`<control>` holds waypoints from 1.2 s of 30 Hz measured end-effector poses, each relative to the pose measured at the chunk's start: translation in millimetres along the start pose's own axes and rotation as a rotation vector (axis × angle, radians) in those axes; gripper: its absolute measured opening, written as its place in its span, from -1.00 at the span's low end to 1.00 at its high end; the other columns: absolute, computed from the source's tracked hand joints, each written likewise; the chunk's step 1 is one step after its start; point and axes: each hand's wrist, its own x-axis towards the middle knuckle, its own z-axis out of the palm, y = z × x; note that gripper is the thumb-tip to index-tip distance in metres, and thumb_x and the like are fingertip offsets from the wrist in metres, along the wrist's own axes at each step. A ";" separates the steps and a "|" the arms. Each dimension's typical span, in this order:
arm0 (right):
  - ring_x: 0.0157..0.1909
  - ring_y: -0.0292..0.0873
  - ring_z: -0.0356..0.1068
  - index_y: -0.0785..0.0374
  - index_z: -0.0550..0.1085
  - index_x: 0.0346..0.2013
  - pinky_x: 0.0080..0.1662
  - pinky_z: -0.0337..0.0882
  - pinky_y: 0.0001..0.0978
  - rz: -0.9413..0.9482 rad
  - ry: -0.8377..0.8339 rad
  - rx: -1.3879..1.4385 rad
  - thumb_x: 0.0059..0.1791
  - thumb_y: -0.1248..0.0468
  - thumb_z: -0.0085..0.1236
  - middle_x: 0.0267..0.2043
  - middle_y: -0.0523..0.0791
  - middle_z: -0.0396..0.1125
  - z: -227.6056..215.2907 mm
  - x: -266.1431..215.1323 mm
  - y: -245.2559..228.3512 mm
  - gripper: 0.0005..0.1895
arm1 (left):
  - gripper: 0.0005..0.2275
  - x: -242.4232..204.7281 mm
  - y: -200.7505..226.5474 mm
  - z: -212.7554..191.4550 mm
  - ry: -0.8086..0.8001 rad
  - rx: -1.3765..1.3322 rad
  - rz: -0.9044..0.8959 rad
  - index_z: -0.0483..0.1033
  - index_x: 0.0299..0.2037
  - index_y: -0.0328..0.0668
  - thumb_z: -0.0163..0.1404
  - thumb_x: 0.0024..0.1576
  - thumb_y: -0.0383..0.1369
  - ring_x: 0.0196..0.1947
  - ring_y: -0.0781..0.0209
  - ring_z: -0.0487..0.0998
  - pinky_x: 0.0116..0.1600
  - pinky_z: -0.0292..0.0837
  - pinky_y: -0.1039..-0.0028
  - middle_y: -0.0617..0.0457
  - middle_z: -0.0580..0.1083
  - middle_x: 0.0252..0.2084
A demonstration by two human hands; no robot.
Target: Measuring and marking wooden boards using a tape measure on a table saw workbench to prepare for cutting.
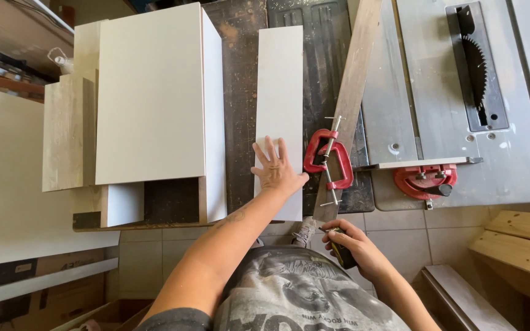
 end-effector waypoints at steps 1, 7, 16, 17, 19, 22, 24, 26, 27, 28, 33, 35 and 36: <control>-0.17 -0.03 0.45 0.30 0.52 0.06 -0.22 0.34 -0.29 0.000 -0.005 -0.001 0.08 0.24 0.08 -0.15 0.08 0.45 -2.6 0.3 0.6 -0.71 | 0.12 0.2 -1.2 1.0 0.002 0.000 -0.005 -0.44 0.63 0.00 0.19 0.06 0.15 0.59 -0.42 -0.60 0.43 -0.07 -0.49 -0.17 -0.55 0.65; -0.18 -0.03 0.44 0.31 0.51 0.07 -0.28 0.31 -0.28 -0.016 -0.003 -0.013 0.08 0.24 0.08 -0.16 0.08 0.45 -8.2 5.8 -3.3 -0.69 | 0.07 4.4 -18.6 6.7 0.069 -0.042 0.015 -0.26 0.61 -0.10 0.21 0.04 0.13 0.62 -0.38 -0.47 0.43 -0.06 -0.47 -0.12 -0.49 0.66; -0.17 -0.05 0.43 0.29 0.52 0.04 -0.20 0.36 -0.27 -0.032 -0.026 -0.084 0.07 0.21 0.10 -0.14 0.06 0.48 -0.2 11.7 -16.1 -0.70 | -0.02 13.5 -42.3 -3.1 0.154 -0.036 -0.036 -0.07 0.56 -0.09 0.17 0.04 0.18 0.61 -0.29 -0.28 0.39 0.07 -0.47 -0.07 -0.32 0.67; -0.16 -0.04 0.44 0.30 0.52 0.05 -0.16 0.38 -0.25 -0.029 -0.027 -0.085 0.07 0.21 0.10 -0.13 0.07 0.48 -0.5 13.4 -15.0 -0.69 | -0.02 16.9 -47.6 -4.8 0.160 -0.031 -0.035 -0.06 0.55 -0.09 0.18 0.03 0.19 0.60 -0.31 -0.25 0.40 0.06 -0.48 -0.09 -0.30 0.67; -0.15 -0.03 0.45 0.31 0.51 0.06 -0.12 0.41 -0.22 -0.024 -0.027 -0.088 0.07 0.22 0.10 -0.13 0.08 0.49 0.2 15.7 -14.4 -0.68 | -0.02 20.9 -58.1 -9.3 0.164 -0.028 -0.034 -0.04 0.53 -0.10 0.20 0.02 0.20 0.60 -0.32 -0.23 0.40 0.05 -0.50 -0.11 -0.28 0.66; -0.18 -0.06 0.42 0.27 0.51 0.06 -0.28 0.32 -0.29 -0.008 -0.038 -0.086 0.08 0.21 0.10 -0.13 0.06 0.47 4.3 16.9 -14.9 -0.70 | 0.02 25.8 -70.5 -9.6 0.126 0.017 -0.017 -0.13 0.57 -0.08 0.15 0.04 0.25 0.60 -0.33 -0.25 0.41 0.01 -0.51 -0.13 -0.27 0.66; -0.20 -0.09 0.41 0.29 0.49 0.09 -0.29 0.31 -0.30 -0.042 -0.030 -0.080 0.07 0.24 0.11 -0.14 0.06 0.47 8.5 17.3 -14.7 -0.68 | 0.00 30.2 -76.5 2.0 0.221 0.075 0.053 -0.01 0.54 -0.17 0.13 0.03 0.28 0.61 -0.34 -0.29 0.46 -0.24 -0.50 -0.21 -0.25 0.65; -0.22 -0.07 0.39 0.30 0.49 0.03 -0.20 0.33 -0.27 -0.110 -0.021 -0.043 0.07 0.24 0.12 -0.20 0.06 0.45 9.5 22.5 -9.1 -0.72 | -0.25 10.7 -61.7 11.4 0.403 -0.033 0.294 0.10 0.32 -0.20 0.08 0.06 0.11 0.42 -0.21 -0.02 0.41 0.00 -0.28 -0.18 -0.01 0.42; -0.25 -0.06 0.36 0.32 0.49 -0.04 -0.12 0.36 -0.24 -0.176 -0.020 -0.007 0.07 0.23 0.13 -0.25 0.06 0.42 11.4 25.6 -6.5 -0.76 | -0.49 0.0 -56.5 15.3 0.589 -0.141 0.524 0.21 0.10 -0.24 0.05 0.10 -0.07 0.24 -0.06 0.25 0.37 0.22 -0.05 -0.14 0.24 0.19; -0.25 -0.06 0.36 0.32 0.49 -0.04 -0.12 0.36 -0.24 -0.175 -0.023 -0.009 0.07 0.23 0.13 -0.25 0.06 0.42 13.3 29.1 -3.7 -0.76 | -0.49 -17.3 -47.7 13.5 0.590 -0.141 0.520 0.21 0.10 -0.24 0.05 0.10 -0.07 0.24 -0.06 0.25 0.37 0.22 -0.05 -0.14 0.24 0.19; -0.38 -0.25 0.19 0.18 0.44 0.04 -0.34 0.18 -0.38 -0.318 0.140 0.146 0.16 0.13 -0.03 -0.32 -0.09 0.27 29.5 29.9 -12.5 -0.75 | -0.17 -91.6 -14.9 -8.9 -0.503 -0.604 0.561 0.25 0.34 -0.30 -0.33 0.10 0.29 0.12 -0.07 0.60 0.07 0.68 0.36 -0.24 0.51 0.16; -0.11 -0.15 0.26 0.16 0.33 0.25 -0.09 0.25 -0.29 -0.269 0.107 0.134 0.10 0.06 -0.07 -0.07 -0.03 0.28 41.5 16.4 -31.3 -0.55 | -0.13 -103.0 -15.5 -15.3 -0.593 -0.757 0.484 0.09 0.45 -0.18 -0.20 0.03 0.28 0.17 -0.10 0.57 -0.01 0.68 0.30 -0.23 0.42 0.26; 0.15 -0.06 0.33 0.14 0.21 0.45 0.16 0.32 -0.20 -0.219 0.077 0.126 0.05 -0.01 -0.11 0.19 0.03 0.29 47.4 9.4 -40.4 -0.32 | -0.03 -108.8 -15.6 -18.3 -0.686 -0.907 0.404 -0.06 0.55 -0.06 -0.06 -0.04 0.26 0.21 -0.13 0.53 -0.09 0.67 0.24 -0.21 0.33 0.36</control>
